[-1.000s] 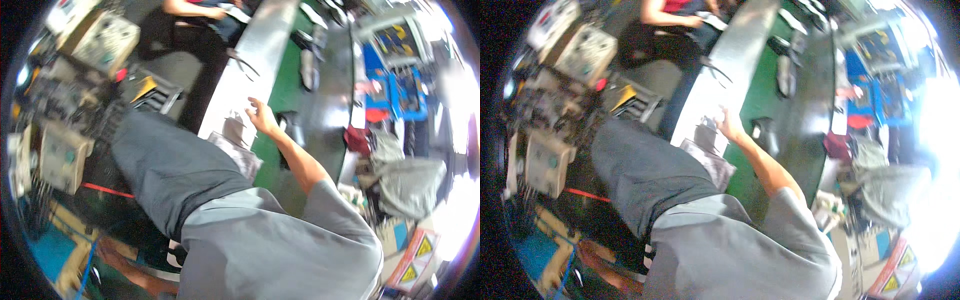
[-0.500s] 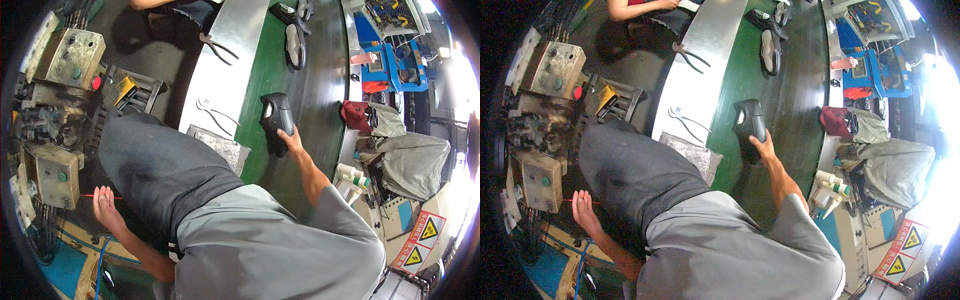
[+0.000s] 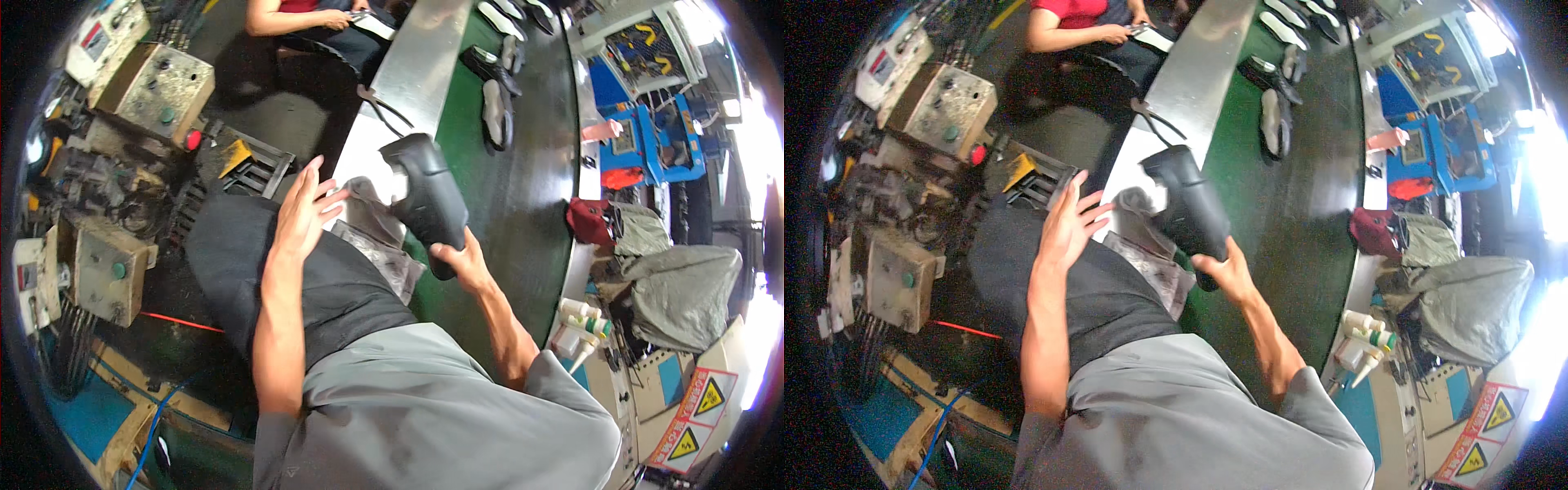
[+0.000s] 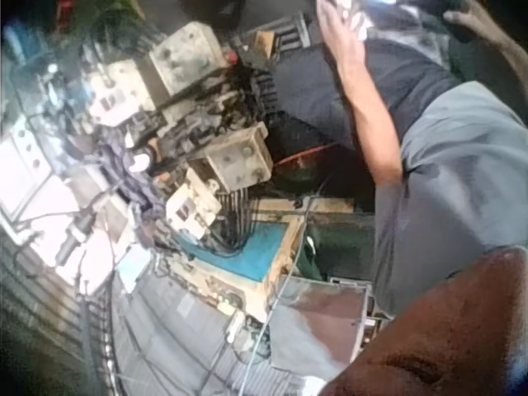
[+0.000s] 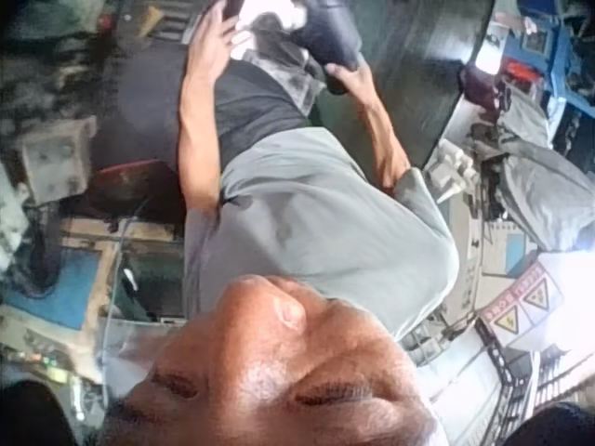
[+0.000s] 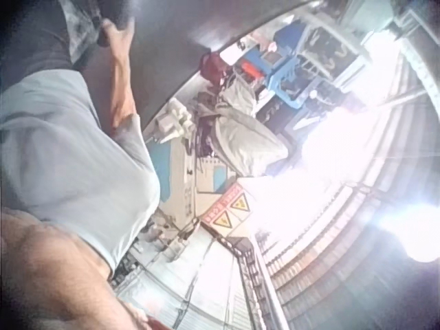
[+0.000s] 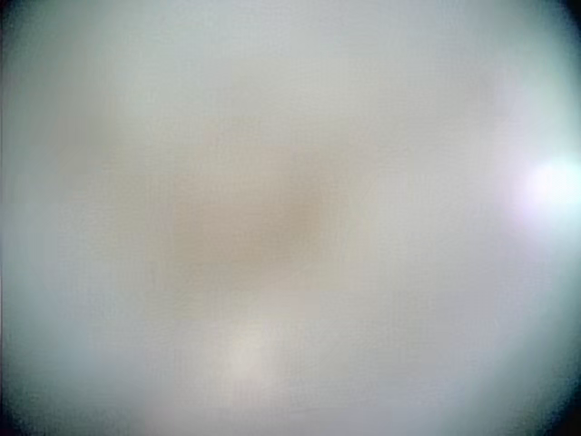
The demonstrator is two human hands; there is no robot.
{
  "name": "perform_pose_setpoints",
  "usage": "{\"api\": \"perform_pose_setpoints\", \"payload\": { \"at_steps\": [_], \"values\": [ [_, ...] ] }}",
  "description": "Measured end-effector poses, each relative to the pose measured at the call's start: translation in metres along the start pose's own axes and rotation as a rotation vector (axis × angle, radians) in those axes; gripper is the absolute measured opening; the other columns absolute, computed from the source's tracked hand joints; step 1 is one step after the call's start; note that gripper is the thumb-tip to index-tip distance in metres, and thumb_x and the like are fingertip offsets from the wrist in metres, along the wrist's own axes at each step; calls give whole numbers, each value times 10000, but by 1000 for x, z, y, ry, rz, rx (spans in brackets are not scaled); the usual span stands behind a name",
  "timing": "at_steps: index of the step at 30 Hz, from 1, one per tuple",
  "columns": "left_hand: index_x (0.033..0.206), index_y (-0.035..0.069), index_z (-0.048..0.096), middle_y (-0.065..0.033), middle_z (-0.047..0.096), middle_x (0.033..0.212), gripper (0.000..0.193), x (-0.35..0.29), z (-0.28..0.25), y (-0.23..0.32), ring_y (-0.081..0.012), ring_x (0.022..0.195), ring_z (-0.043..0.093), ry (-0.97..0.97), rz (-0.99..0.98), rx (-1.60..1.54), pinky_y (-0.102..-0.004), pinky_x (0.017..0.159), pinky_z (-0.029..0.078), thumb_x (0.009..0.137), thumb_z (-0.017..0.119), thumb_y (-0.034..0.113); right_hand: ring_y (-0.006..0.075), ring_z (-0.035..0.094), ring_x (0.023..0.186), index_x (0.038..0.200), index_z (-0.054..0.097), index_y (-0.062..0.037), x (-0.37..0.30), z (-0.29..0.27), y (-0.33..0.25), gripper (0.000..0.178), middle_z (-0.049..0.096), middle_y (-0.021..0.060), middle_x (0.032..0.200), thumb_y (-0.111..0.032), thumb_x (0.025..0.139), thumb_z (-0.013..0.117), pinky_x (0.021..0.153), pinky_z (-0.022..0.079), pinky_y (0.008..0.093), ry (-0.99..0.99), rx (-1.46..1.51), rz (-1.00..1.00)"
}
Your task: Applying adhesive and assembling shoe components on a production line.
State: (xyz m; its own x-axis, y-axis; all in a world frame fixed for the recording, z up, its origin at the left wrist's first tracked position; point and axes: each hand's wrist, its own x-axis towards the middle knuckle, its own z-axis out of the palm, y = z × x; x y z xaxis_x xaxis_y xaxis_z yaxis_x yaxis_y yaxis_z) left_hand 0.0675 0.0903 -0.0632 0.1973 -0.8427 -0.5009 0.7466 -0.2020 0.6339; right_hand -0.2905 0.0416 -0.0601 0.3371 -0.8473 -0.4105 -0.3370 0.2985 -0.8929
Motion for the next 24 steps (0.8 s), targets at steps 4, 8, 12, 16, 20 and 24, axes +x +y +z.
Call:
{"api": "perform_pose_setpoints", "payload": {
  "at_steps": [4,8,12,16,20,24],
  "values": [
    [1481,95,658,-88,675,1474,523,17,-2,29,-237,1341,628,147,368,-289,-410,1146,510,1145,568,485,335,619,1342,1702,258,18,-3,108,-94,1116,499,252,1601,-367,881,910,1187,468,452,-252,-123,-198],
    [1465,35,676,-85,714,1376,536,-34,-59,59,-196,1240,668,205,521,23,-328,1111,505,1157,556,456,291,595,1396,1659,361,70,9,191,-107,1016,604,253,1523,-387,926,896,1201,454,410,-610,-32,-92],
    [1553,19,590,-100,689,1404,594,-118,-93,61,-191,1265,642,243,596,33,-328,1131,478,1105,664,402,374,583,1441,1657,371,51,-10,234,-91,1016,570,315,1551,-385,906,899,1217,444,426,-627,-266,-210],
    [1592,13,544,-127,654,1433,716,-166,-114,58,-196,1280,621,372,571,169,-332,1139,462,1014,792,354,463,569,1426,1657,377,44,4,253,-107,974,534,347,1561,-387,933,865,1209,448,477,-732,-463,-621],
    [1604,5,531,-164,650,1428,734,-179,-116,59,-224,1284,620,389,598,216,-347,1154,456,1011,786,354,412,507,1511,1684,368,-2,32,301,-162,992,552,311,1560,-445,943,857,1246,414,477,-899,-371,-538],
    [1598,-8,534,-180,639,1453,740,-173,-117,61,-239,1276,632,412,616,358,-365,1147,470,1014,780,374,426,527,1480,1670,409,-10,46,313,-169,974,575,298,1546,-488,946,849,1245,409,485,-991,-392,-449]
  ]
}}
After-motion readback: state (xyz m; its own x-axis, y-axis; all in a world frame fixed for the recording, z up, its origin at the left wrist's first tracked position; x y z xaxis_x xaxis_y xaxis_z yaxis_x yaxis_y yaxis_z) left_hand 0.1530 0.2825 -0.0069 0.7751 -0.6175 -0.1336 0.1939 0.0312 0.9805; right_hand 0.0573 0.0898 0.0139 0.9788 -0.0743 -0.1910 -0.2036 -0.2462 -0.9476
